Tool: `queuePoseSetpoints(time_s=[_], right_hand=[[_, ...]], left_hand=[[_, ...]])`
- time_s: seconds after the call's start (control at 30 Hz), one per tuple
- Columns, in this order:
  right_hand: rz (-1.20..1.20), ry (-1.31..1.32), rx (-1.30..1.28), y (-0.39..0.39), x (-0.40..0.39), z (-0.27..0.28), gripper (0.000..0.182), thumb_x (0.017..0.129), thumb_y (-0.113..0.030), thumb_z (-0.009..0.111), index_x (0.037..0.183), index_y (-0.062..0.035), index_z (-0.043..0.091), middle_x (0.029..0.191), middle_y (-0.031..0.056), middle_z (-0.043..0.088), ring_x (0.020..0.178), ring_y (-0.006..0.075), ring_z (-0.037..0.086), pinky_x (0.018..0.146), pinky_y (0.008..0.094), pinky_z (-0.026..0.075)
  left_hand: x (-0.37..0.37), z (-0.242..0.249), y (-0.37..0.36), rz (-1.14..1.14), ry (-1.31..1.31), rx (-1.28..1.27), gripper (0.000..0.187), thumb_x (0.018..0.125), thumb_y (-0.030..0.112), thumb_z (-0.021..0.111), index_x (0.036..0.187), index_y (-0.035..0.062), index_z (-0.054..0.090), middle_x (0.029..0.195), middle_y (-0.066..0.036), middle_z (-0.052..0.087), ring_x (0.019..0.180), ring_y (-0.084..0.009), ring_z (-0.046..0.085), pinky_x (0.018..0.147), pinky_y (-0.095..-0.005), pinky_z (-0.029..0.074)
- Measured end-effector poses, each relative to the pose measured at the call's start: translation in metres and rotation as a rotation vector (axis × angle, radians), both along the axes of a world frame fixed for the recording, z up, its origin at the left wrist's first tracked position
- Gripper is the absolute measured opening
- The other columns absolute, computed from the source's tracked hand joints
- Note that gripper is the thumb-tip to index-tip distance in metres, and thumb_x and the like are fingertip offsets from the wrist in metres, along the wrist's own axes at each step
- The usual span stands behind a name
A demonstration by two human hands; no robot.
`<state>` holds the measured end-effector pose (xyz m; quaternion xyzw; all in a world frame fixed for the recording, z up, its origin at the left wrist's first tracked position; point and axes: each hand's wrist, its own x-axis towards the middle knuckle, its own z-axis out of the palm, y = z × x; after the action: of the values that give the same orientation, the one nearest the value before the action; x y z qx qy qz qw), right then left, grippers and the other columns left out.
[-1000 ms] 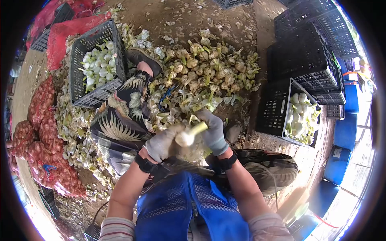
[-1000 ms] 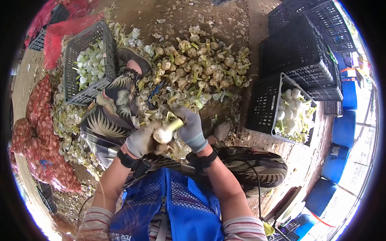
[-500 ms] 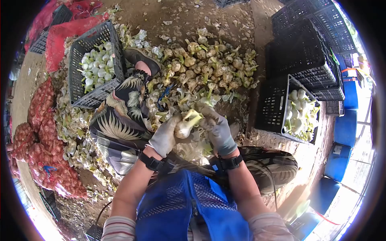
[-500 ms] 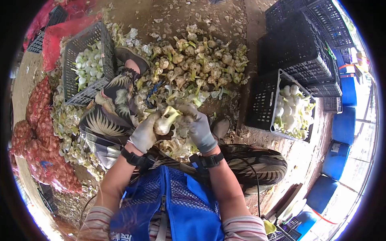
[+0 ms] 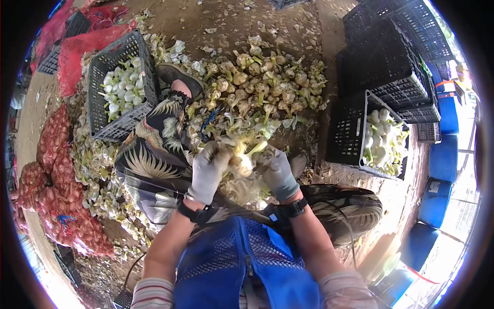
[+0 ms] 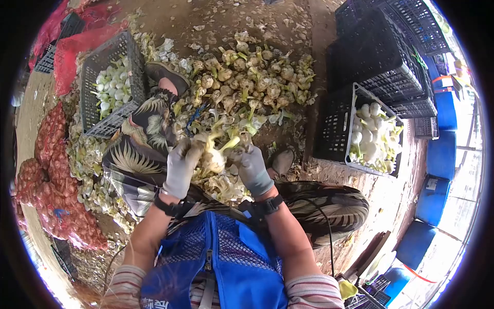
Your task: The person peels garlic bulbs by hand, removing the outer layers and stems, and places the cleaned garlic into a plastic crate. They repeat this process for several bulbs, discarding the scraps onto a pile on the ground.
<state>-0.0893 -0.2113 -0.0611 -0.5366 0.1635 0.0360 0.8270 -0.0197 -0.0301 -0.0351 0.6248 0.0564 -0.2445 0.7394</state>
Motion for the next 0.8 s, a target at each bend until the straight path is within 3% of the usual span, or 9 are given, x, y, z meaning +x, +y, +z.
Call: queuePoseSetpoints(time_s=[0.07, 0.13, 0.23, 0.33, 0.37, 0.47, 0.6, 0.73, 0.8], right_hand=[[-0.081, -0.289, -0.014, -0.014, -0.01, -0.036, 0.018, 0.093, -0.009, 0.054, 0.089, 0.0041, 0.064, 0.079, 0.0017, 0.062, 0.079, 0.0079, 0.055, 0.069, 0.0242, 0.045], [0.111, 0.079, -0.415, -0.021, -0.015, -0.022, 0.029, 0.097, -0.018, 0.049, 0.078, 0.0001, 0.062, 0.071, 0.0016, 0.056, 0.075, 0.0089, 0.051, 0.064, 0.0273, 0.044], [-0.324, 0.114, 0.346, -0.01, -0.007, -0.025, 0.015, 0.094, -0.013, 0.055, 0.099, -0.0043, 0.066, 0.09, 0.0058, 0.068, 0.08, 0.0145, 0.064, 0.074, 0.0296, 0.052], [-0.22, 0.04, 0.336, -0.011, -0.01, 0.006, 0.016, 0.095, -0.01, 0.053, 0.102, -0.0021, 0.065, 0.092, 0.0067, 0.07, 0.079, 0.0145, 0.064, 0.076, 0.031, 0.053], [-0.17, -0.01, -0.156, -0.005, -0.007, 0.002, 0.016, 0.095, -0.006, 0.051, 0.099, -0.0012, 0.066, 0.091, 0.0071, 0.07, 0.076, 0.0124, 0.062, 0.074, 0.0308, 0.053], [0.017, 0.033, -0.421, -0.012, -0.013, -0.011, 0.02, 0.094, 0.001, 0.048, 0.101, -0.0007, 0.067, 0.088, 0.0055, 0.069, 0.076, 0.0105, 0.061, 0.073, 0.0269, 0.052], [0.041, -0.12, -0.409, -0.005, -0.005, 0.001, 0.029, 0.092, 0.006, 0.047, 0.111, -0.0003, 0.067, 0.097, 0.0046, 0.069, 0.085, 0.0112, 0.063, 0.077, 0.0248, 0.05], [-0.195, 0.04, 0.282, -0.008, -0.002, 0.006, 0.02, 0.092, -0.003, 0.057, 0.111, 0.0029, 0.061, 0.1, 0.0073, 0.067, 0.086, 0.0136, 0.064, 0.077, 0.0265, 0.053], [-0.179, 0.069, 0.128, -0.001, 0.002, 0.021, 0.019, 0.09, 0.001, 0.06, 0.109, 0.0016, 0.065, 0.1, 0.0067, 0.069, 0.089, 0.0112, 0.065, 0.079, 0.0254, 0.053]], left_hand=[[-0.007, 0.02, 0.012, -0.233, -0.77, 0.403, 0.018, 0.096, 0.017, 0.058, 0.097, 0.0022, 0.069, 0.089, -0.007, 0.066, 0.079, -0.0149, 0.062, 0.072, -0.0298, 0.05], [-0.02, 0.033, 0.023, -0.305, -0.693, 0.381, 0.02, 0.097, 0.023, 0.06, 0.1, 0.0044, 0.068, 0.084, -0.008, 0.064, 0.077, -0.014, 0.061, 0.069, -0.0305, 0.049], [-0.038, 0.039, 0.041, -0.514, -0.559, 0.212, 0.042, 0.097, 0.045, 0.059, 0.104, 0.0042, 0.067, 0.077, -0.005, 0.063, 0.068, -0.0107, 0.058, 0.063, -0.03, 0.047], [-0.039, 0.035, 0.055, -0.531, -0.381, 0.303, 0.031, 0.098, 0.035, 0.061, 0.101, 0.0052, 0.068, 0.089, -0.01, 0.068, 0.072, -0.0103, 0.062, 0.056, -0.0303, 0.047], [-0.026, 0.055, 0.049, -0.574, -0.293, 0.509, 0.04, 0.096, 0.042, 0.061, 0.107, 0.0028, 0.065, 0.093, -0.013, 0.069, 0.079, -0.0176, 0.069, 0.061, -0.0328, 0.053], [-0.021, 0.014, 0.033, -0.371, -0.861, 0.699, 0.053, 0.092, 0.049, 0.064, 0.112, -0.0003, 0.061, 0.088, -0.017, 0.069, 0.086, -0.0299, 0.071, 0.067, -0.0381, 0.057], [-0.017, 0.002, 0.007, -0.525, -0.638, 0.662, 0.063, 0.086, 0.055, 0.067, 0.113, -0.0009, 0.059, 0.088, -0.024, 0.067, 0.085, -0.0412, 0.067, 0.07, -0.0457, 0.055], [-0.021, 0.003, 0.003, -0.571, -0.405, 0.536, 0.057, 0.088, 0.056, 0.064, 0.097, -0.0001, 0.066, 0.083, -0.022, 0.069, 0.08, -0.0393, 0.068, 0.068, -0.0443, 0.053], [-0.021, 0.008, 0.008, -0.573, -0.367, 0.391, 0.044, 0.091, 0.043, 0.068, 0.092, -0.0007, 0.066, 0.079, -0.019, 0.068, 0.075, -0.0343, 0.068, 0.065, -0.0396, 0.052]])
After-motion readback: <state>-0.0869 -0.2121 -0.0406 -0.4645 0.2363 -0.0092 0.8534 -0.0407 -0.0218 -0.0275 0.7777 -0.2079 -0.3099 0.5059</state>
